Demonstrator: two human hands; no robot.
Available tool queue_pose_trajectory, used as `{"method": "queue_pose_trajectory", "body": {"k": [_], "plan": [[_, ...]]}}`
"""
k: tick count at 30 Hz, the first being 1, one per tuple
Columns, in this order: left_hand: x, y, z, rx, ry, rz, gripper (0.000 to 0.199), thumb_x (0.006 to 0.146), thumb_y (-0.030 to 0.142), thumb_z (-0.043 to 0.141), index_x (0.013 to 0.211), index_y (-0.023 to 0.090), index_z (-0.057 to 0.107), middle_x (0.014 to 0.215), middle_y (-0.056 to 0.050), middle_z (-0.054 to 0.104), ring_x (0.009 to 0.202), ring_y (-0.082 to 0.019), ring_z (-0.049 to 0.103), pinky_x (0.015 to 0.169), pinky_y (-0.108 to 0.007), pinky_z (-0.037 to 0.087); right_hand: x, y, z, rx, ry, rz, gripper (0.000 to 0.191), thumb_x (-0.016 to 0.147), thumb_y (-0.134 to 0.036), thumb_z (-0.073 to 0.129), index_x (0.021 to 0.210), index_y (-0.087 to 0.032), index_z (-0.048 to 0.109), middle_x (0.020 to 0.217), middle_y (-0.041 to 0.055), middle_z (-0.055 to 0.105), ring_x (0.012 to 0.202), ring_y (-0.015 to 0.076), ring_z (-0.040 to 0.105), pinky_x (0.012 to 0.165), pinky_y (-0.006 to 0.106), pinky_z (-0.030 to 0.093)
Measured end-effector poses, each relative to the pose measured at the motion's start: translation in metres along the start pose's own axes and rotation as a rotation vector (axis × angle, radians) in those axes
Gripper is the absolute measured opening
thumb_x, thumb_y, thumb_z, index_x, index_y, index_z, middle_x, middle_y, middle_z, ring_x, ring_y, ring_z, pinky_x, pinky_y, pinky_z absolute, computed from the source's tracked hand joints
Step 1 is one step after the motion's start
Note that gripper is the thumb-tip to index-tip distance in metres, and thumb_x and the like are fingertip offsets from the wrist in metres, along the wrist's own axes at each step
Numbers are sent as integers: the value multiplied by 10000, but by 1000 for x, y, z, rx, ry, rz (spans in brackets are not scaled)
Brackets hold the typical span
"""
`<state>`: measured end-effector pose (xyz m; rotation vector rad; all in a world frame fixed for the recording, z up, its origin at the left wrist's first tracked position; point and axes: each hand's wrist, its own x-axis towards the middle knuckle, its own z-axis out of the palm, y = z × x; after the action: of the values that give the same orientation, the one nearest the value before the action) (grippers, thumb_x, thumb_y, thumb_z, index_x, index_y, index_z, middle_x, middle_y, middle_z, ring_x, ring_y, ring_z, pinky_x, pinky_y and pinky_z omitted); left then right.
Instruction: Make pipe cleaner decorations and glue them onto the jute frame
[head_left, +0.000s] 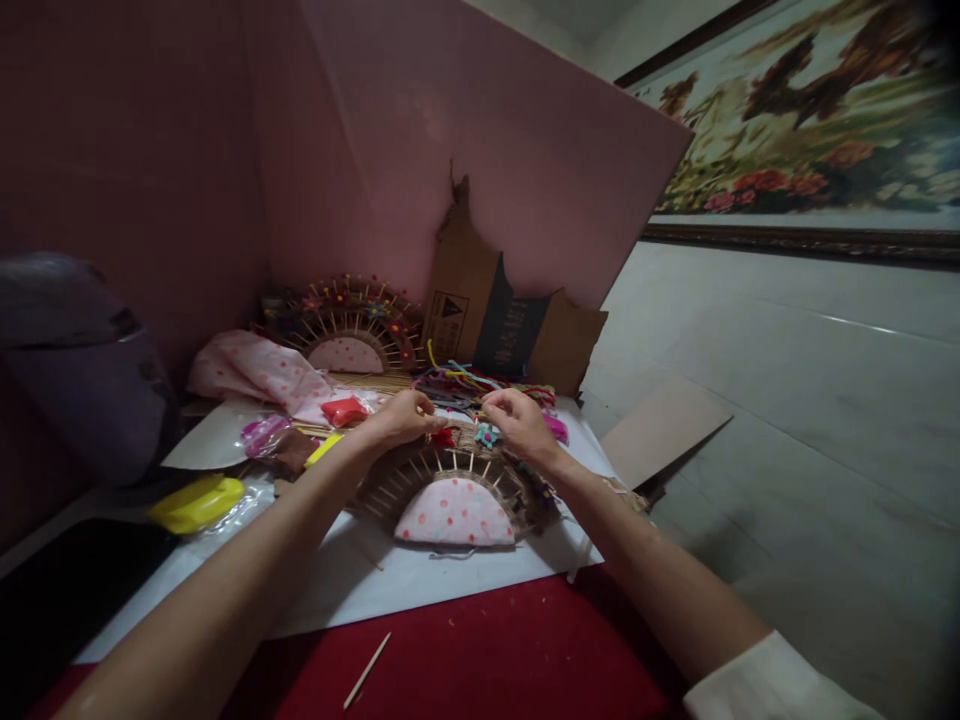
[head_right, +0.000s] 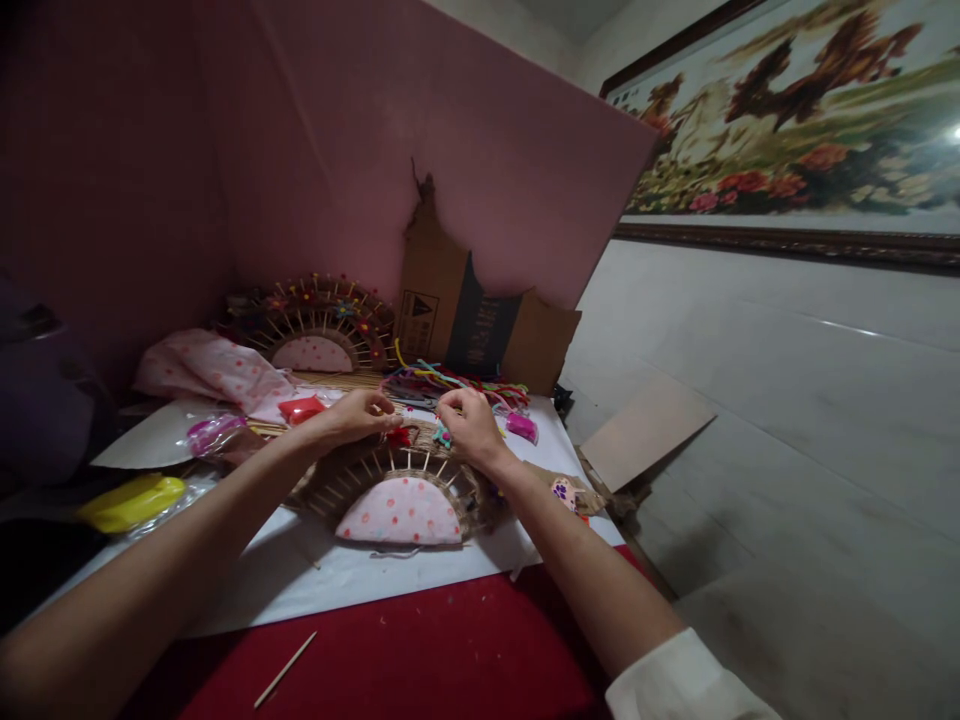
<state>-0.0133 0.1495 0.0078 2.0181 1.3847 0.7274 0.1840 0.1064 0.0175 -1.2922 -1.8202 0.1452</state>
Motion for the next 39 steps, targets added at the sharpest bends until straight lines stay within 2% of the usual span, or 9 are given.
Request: {"method": "queue_pose_trajectory", "body": {"k": [4,6,8,13,18,25,29,36,39], "plan": [[1,-1,0,11,0,4,370,609,469,647,786,145,677,651,-24,625,611,-173,549,501,-243,364,11,-1,-15,144,145,49,272,839,-354,440,895,-137,596,844,68,655,721,157,580,668,295,461],[2,-1,0,16,-4,6,364,608,466,649,778,145,677,650,-24,623,615,-174,550,504,-242,363,13,-5,-21,240,270,59,292,835,-380,456,923,-137,590,858,68,648,727,154,574,674,293,457],[2,-1,0,21,-4,9,357,611,453,651,782,140,675,661,-27,623,628,-175,551,507,-240,363,11,-9,-22,259,309,50,240,816,-354,497,871,-147,606,815,56,643,724,156,564,688,299,447],[0,-1,0,21,-3,12,363,625,439,649,831,140,669,695,-30,626,642,-173,552,498,-232,358,-4,-11,-8,-193,-69,-132,119,759,-142,548,688,-175,637,816,48,649,882,196,526,834,359,376],[0,-1,1,13,5,13,362,622,441,652,823,140,664,665,-20,613,631,-166,540,491,-229,353,-17,-14,8,-430,-183,-212,97,768,-156,572,729,-179,657,903,62,624,974,221,462,829,370,357],[2,-2,3,-8,16,18,336,605,445,653,765,149,668,608,-1,581,608,-159,518,487,-231,342,-19,-23,18,-584,-191,-303,70,765,-166,570,757,-147,637,970,103,590,1063,263,405,878,405,320],[4,-4,3,-7,24,21,324,594,444,653,728,150,677,550,12,554,552,-147,489,478,-237,322,-18,-20,17,-562,-176,-323,86,783,-171,541,805,-138,617,1016,122,579,1083,270,400,890,410,311],[5,-6,4,-13,8,30,323,611,455,629,696,150,691,521,13,549,514,-138,472,472,-244,312,-12,-16,3,-374,76,-207,112,836,-171,485,785,-174,584,982,79,598,1008,222,456,864,373,331],[5,-5,4,-19,18,32,305,607,435,638,694,148,693,512,18,541,512,-132,462,465,-238,303,-14,-15,3,-425,-16,-226,100,815,-168,515,766,-177,601,980,77,608,1019,233,454,858,383,330]]}}
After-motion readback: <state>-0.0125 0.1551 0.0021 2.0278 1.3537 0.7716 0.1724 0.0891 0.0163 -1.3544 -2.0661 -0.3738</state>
